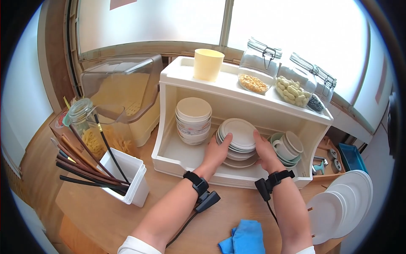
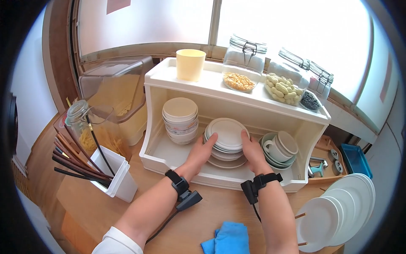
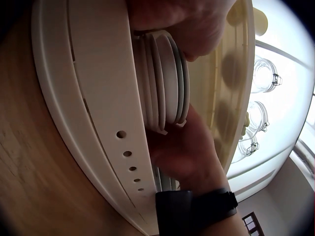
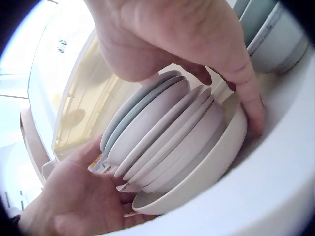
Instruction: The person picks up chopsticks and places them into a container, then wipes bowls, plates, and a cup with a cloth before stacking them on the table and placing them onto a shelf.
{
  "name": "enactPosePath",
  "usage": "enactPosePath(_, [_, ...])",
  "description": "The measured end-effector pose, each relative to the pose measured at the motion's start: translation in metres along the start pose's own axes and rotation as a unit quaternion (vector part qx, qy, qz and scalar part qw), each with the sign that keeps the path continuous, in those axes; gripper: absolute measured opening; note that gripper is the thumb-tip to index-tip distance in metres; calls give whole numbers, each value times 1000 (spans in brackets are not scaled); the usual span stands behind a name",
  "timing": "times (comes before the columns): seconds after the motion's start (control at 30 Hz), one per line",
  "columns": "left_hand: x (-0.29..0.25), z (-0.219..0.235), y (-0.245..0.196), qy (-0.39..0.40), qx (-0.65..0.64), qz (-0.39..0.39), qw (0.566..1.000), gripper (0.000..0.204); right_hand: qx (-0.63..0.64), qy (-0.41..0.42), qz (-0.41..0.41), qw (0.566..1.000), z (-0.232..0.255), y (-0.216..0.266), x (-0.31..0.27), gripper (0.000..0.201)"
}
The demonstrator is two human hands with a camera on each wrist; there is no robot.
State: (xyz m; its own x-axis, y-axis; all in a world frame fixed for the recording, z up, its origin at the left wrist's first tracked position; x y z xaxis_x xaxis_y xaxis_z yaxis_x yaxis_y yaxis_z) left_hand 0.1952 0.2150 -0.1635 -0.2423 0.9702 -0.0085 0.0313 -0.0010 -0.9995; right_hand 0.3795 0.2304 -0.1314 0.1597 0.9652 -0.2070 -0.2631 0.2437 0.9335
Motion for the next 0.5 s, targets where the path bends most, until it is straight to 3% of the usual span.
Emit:
enactPosePath(0.2, [-3, 1, -1, 18, -6, -24, 1000, 69, -18, -5, 34, 999, -4, -12, 13, 68])
enactPosePath(0.27, [-3, 0, 0, 18, 0, -40, 999, 68, -15, -34, 7, 999, -2, -13, 6, 67])
enactPosePath(0.33, [-6, 5, -3, -44, 48, -84, 994, 56, -8, -33, 6, 999, -2, -16, 2, 66])
enactPosePath(0.5, [-22, 9, -24, -72, 66, -174, 980, 56, 27, -26, 32, 999, 4, 1, -26, 61])
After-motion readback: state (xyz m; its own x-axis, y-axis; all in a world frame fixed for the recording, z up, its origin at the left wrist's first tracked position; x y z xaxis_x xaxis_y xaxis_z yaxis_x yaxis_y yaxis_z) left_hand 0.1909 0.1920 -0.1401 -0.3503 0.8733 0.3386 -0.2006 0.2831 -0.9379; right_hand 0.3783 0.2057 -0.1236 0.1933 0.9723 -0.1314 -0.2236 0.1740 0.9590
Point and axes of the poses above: each hand's wrist, its own x-axis towards the middle knuckle, its own z-axis out of the back of the hand, y = z × x, the point moved 5 cm from there along x, towards the middle knuckle, and after that the axes turned 7 degrees about -y, right-handed, at the moved point
